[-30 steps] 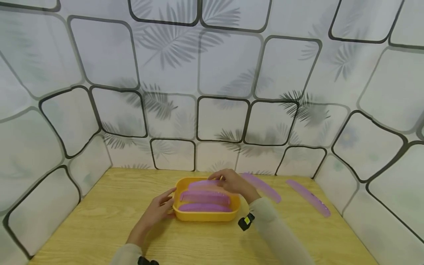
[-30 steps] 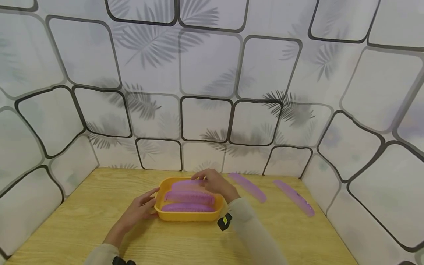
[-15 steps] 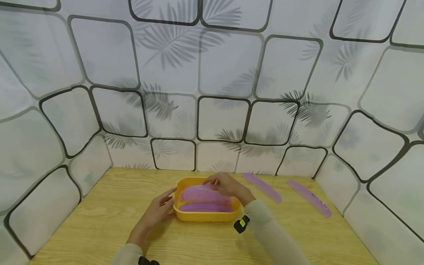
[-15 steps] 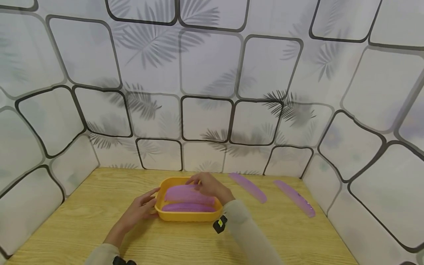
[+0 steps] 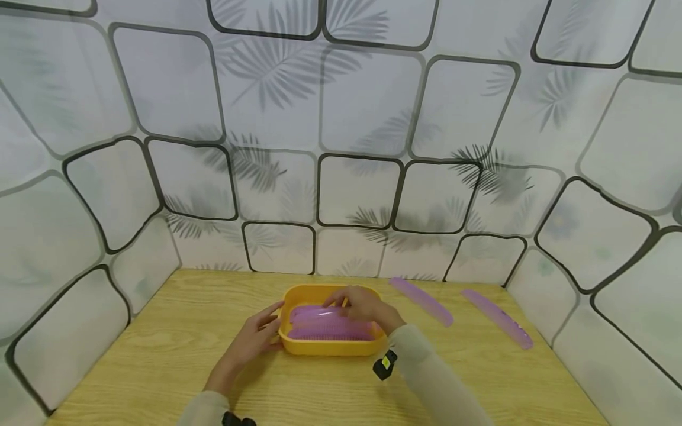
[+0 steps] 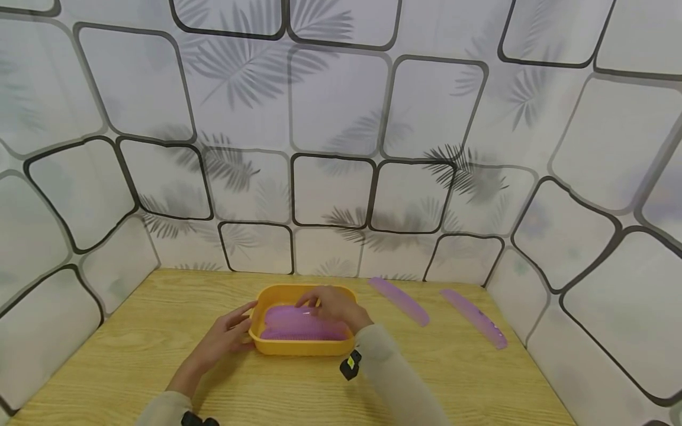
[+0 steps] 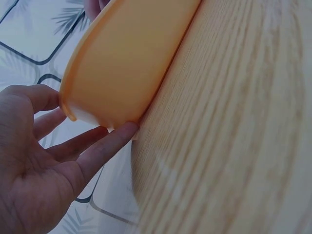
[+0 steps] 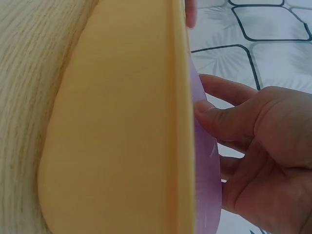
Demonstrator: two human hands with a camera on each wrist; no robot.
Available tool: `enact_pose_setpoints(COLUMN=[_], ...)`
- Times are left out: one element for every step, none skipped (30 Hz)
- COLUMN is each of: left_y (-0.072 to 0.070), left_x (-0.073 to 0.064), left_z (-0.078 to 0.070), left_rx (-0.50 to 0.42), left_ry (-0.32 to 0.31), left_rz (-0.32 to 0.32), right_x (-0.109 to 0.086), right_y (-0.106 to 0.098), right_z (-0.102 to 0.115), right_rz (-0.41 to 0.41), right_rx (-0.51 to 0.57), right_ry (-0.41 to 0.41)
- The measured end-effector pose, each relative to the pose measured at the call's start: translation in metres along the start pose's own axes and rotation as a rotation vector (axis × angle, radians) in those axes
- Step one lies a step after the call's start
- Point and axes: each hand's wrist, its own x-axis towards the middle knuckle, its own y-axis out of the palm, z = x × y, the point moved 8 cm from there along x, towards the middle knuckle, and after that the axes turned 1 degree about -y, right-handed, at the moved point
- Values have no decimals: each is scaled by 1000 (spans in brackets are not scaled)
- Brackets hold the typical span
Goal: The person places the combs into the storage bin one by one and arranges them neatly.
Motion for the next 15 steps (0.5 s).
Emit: enact_pose_setpoints(left_y=[0, -1, -1, -2, -2, -2, -2, -2, -2, -2, -2, -2, -2, -2, -2], left_x=[0, 0, 1, 1, 1, 1, 1, 1, 1, 1, 1, 1, 1, 1, 1], left_z=[0, 0, 0, 1, 0, 0, 1, 1, 1, 1, 1, 1, 1, 1, 1], left_rx=[1, 0, 1, -1, -1, 0, -1, -1, -2, -4, -5, -6, -8, -10, -13], left_ry=[2, 0, 2, 1, 3, 4, 4, 2, 2, 1, 0, -2, -3, -4, -5], left_rz=[2, -1, 1, -2, 0, -1, -1, -2, -2, -3, -3, -4, -4, -3, -2], right_x=[0, 0, 1, 1, 2, 2, 2, 3, 4, 4, 5, 5, 6, 6, 6], right_y=[2, 3, 4, 5, 7, 8, 10, 11, 12, 14, 15, 16, 17, 17, 18], right_z=[0, 0, 0, 0, 0, 0, 0, -1, -2, -2, -3, -3, -4, -4, -4], right_rz=[5, 8, 13, 15, 19, 23, 27, 29, 33, 37, 41, 43, 46, 48, 51], right_rx=[-4, -13, -12, -10, -5, -1, 4, 5, 7, 4, 5, 5, 3, -3, -5], right_ry=[-2, -5, -4, 0, 2, 8, 13, 21, 33, 46, 57, 67, 79, 87, 93])
